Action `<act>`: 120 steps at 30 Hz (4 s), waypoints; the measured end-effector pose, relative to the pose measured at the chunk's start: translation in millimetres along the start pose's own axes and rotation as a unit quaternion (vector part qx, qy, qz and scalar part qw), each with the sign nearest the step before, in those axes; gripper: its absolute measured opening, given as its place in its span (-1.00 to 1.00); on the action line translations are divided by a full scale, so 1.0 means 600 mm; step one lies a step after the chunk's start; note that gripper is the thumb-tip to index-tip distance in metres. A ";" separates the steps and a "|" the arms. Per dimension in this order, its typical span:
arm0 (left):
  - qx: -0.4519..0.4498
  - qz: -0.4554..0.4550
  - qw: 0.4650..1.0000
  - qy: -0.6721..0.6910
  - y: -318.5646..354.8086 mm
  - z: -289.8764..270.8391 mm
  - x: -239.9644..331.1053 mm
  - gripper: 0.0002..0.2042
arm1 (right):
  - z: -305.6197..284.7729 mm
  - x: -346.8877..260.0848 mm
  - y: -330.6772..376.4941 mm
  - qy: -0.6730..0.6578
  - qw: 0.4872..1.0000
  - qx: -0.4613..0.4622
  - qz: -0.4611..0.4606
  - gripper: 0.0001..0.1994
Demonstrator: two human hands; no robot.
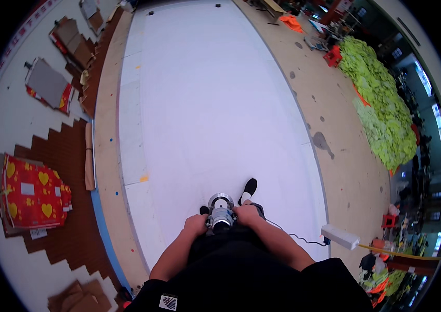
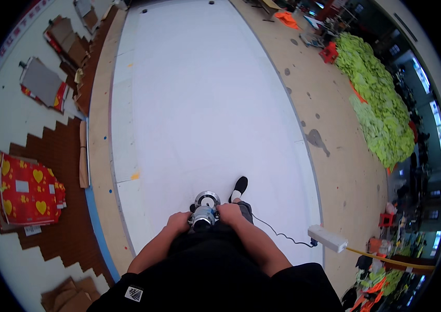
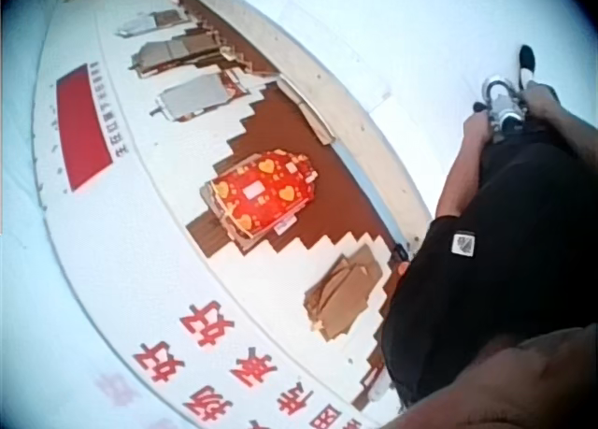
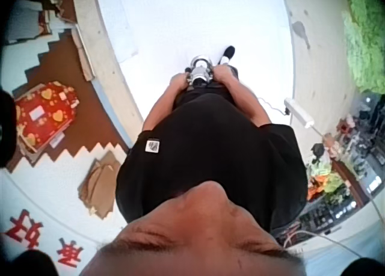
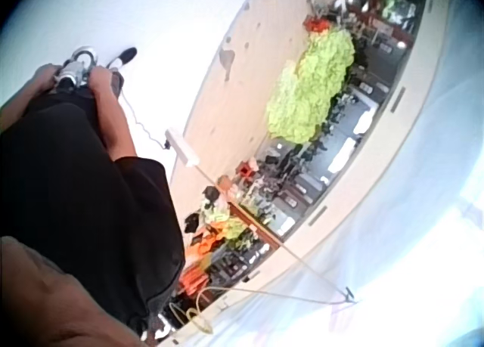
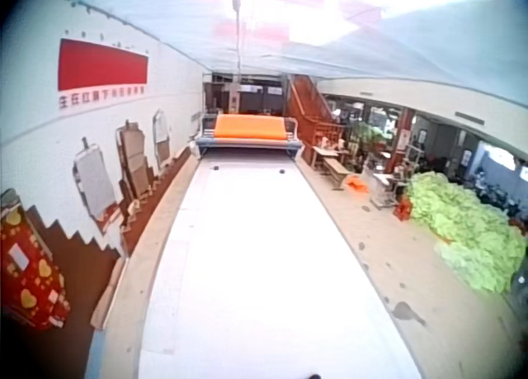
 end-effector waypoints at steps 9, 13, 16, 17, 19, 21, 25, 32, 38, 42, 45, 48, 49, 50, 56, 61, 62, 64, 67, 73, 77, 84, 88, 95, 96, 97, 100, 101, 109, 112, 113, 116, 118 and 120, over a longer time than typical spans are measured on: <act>-0.030 0.007 0.999 -0.043 -0.100 -0.027 0.073 -0.59 | -0.021 0.110 -0.023 -0.021 0.999 0.031 -0.007 -0.73; -0.042 -0.001 0.998 -0.055 -0.127 -0.040 0.120 -0.61 | -0.030 0.162 -0.032 -0.053 0.998 0.021 -0.011 -0.77; -0.054 -0.006 0.996 -0.067 -0.141 -0.054 0.144 -0.65 | -0.027 0.187 -0.048 -0.066 0.998 -0.010 -0.014 -0.61; -0.057 -0.008 0.996 -0.072 -0.152 -0.061 0.154 -0.66 | -0.032 0.198 -0.048 -0.081 0.997 -0.004 -0.011 -0.60; -0.067 -0.014 0.995 -0.071 -0.180 -0.065 0.172 -0.68 | -0.028 0.233 -0.062 -0.114 0.993 -0.017 0.000 -0.57; -0.078 -0.019 0.994 -0.073 -0.206 -0.071 0.196 -0.71 | -0.030 0.263 -0.073 -0.124 0.992 -0.011 0.002 -0.57; -0.096 -0.016 0.991 -0.093 -0.253 -0.082 0.252 -0.72 | -0.015 0.337 -0.088 -0.156 0.985 0.059 -0.037 -0.62; -0.098 -0.007 0.991 -0.092 -0.363 -0.070 0.369 -0.75 | -0.060 0.495 -0.089 -0.139 0.990 -0.027 -0.002 -0.36; -0.085 0.014 0.993 -0.085 -0.425 -0.094 0.467 -0.76 | -0.107 0.596 -0.071 -0.149 0.989 0.015 0.014 -0.47; -0.073 0.032 0.993 -0.090 -0.457 -0.103 0.498 -0.77 | -0.131 0.627 -0.057 -0.148 0.988 0.031 0.037 -0.45; -0.079 0.047 0.990 -0.108 -0.486 -0.115 0.536 -0.78 | -0.154 0.660 -0.036 -0.158 0.985 0.043 0.057 -0.44; -0.091 0.067 0.986 -0.121 -0.500 -0.138 0.566 -0.78 | -0.171 0.676 -0.025 -0.166 0.981 0.062 0.079 -0.47; -0.092 0.074 0.985 -0.125 -0.503 -0.140 0.570 -0.78 | -0.174 0.680 -0.022 -0.167 0.980 0.067 0.086 -0.48; -0.091 0.080 0.984 -0.130 -0.507 -0.146 0.576 -0.78 | -0.178 0.686 -0.020 -0.164 0.980 0.072 0.089 -0.50; -0.070 0.109 0.979 -0.157 -0.532 -0.162 0.604 -0.78 | -0.189 0.712 -0.016 -0.185 0.970 0.101 0.118 -0.53; -0.062 0.124 0.973 -0.183 -0.540 -0.191 0.620 -0.80 | -0.205 0.717 -0.019 -0.189 0.968 0.118 0.117 -0.55; -0.074 0.123 0.971 -0.190 -0.547 -0.192 0.618 -0.80 | -0.203 0.721 -0.024 -0.185 0.968 0.122 0.117 -0.56; -0.052 0.138 0.974 -0.171 -0.563 -0.188 0.614 -0.78 | -0.205 0.731 -0.031 -0.179 0.968 0.126 0.118 -0.56; -0.060 0.127 0.976 -0.165 -0.579 -0.188 0.623 -0.76 | -0.218 0.741 -0.030 -0.178 0.968 0.134 0.119 -0.60; -0.049 0.143 0.978 -0.141 -0.608 -0.203 0.620 -0.73 | -0.234 0.753 -0.051 -0.179 0.967 0.134 0.121 -0.66; -0.041 0.138 0.982 -0.123 -0.639 -0.222 0.611 -0.75 | -0.257 0.764 -0.085 -0.176 0.970 0.122 0.114 -0.64; -0.064 0.137 0.981 -0.120 -0.687 -0.290 0.583 -0.80 | -0.330 0.758 -0.153 -0.151 0.976 0.076 0.135 -0.55; -0.086 0.127 0.983 -0.098 -0.732 -0.327 0.548 -0.79 | -0.375 0.744 -0.204 -0.137 0.979 0.057 0.139 -0.55; -0.140 0.123 0.979 -0.085 -0.803 -0.437 0.500 -0.71 | -0.444 0.724 -0.306 -0.144 0.977 0.023 0.156 -0.57; -0.146 0.128 0.977 -0.085 -0.813 -0.435 0.484 -0.69 | -0.451 0.718 -0.318 -0.144 0.977 0.010 0.160 -0.55; -0.142 0.129 0.977 -0.088 -0.823 -0.434 0.469 -0.67 | -0.462 0.713 -0.329 -0.147 0.977 0.012 0.156 -0.56; -0.139 0.136 0.976 -0.095 -0.849 -0.466 0.459 -0.71 | -0.500 0.704 -0.354 -0.145 0.975 -0.003 0.171 -0.56; -0.127 0.148 0.976 -0.100 -0.858 -0.477 0.457 -0.75 | -0.514 0.703 -0.362 -0.147 0.974 -0.004 0.172 -0.55; -0.133 0.149 0.974 -0.103 -0.933 -0.515 0.485 -0.73 | -0.540 0.767 -0.411 -0.158 0.972 -0.004 0.173 -0.49; -0.138 0.144 0.973 -0.120 -0.960 -0.520 0.517 -0.73 | -0.551 0.804 -0.422 -0.155 0.972 -0.021 0.174 -0.48; -0.148 0.137 0.972 -0.121 -0.969 -0.522 0.529 -0.74 | -0.553 0.818 -0.427 -0.154 0.972 -0.027 0.174 -0.48; -0.153 0.118 0.974 -0.119 -0.995 -0.508 0.559 -0.74 | -0.548 0.869 -0.444 -0.137 0.978 -0.037 0.155 -0.42; -0.139 0.104 0.978 -0.112 -1.012 -0.487 0.577 -0.73 | -0.547 0.905 -0.455 -0.140 0.981 -0.034 0.130 -0.40; -0.115 0.089 0.984 -0.107 -1.030 -0.473 0.594 -0.72 | -0.559 0.940 -0.466 -0.146 0.984 -0.021 0.101 -0.42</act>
Point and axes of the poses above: each hand's wrist, its own y-axis away from the middle knuckle, its own z-axis out of the palm, x = y × z, the point moved 4 cm from there along -y, towards the middle knuckle, and after that the axes turned 8 degrees about z, right-handed, at the moved point
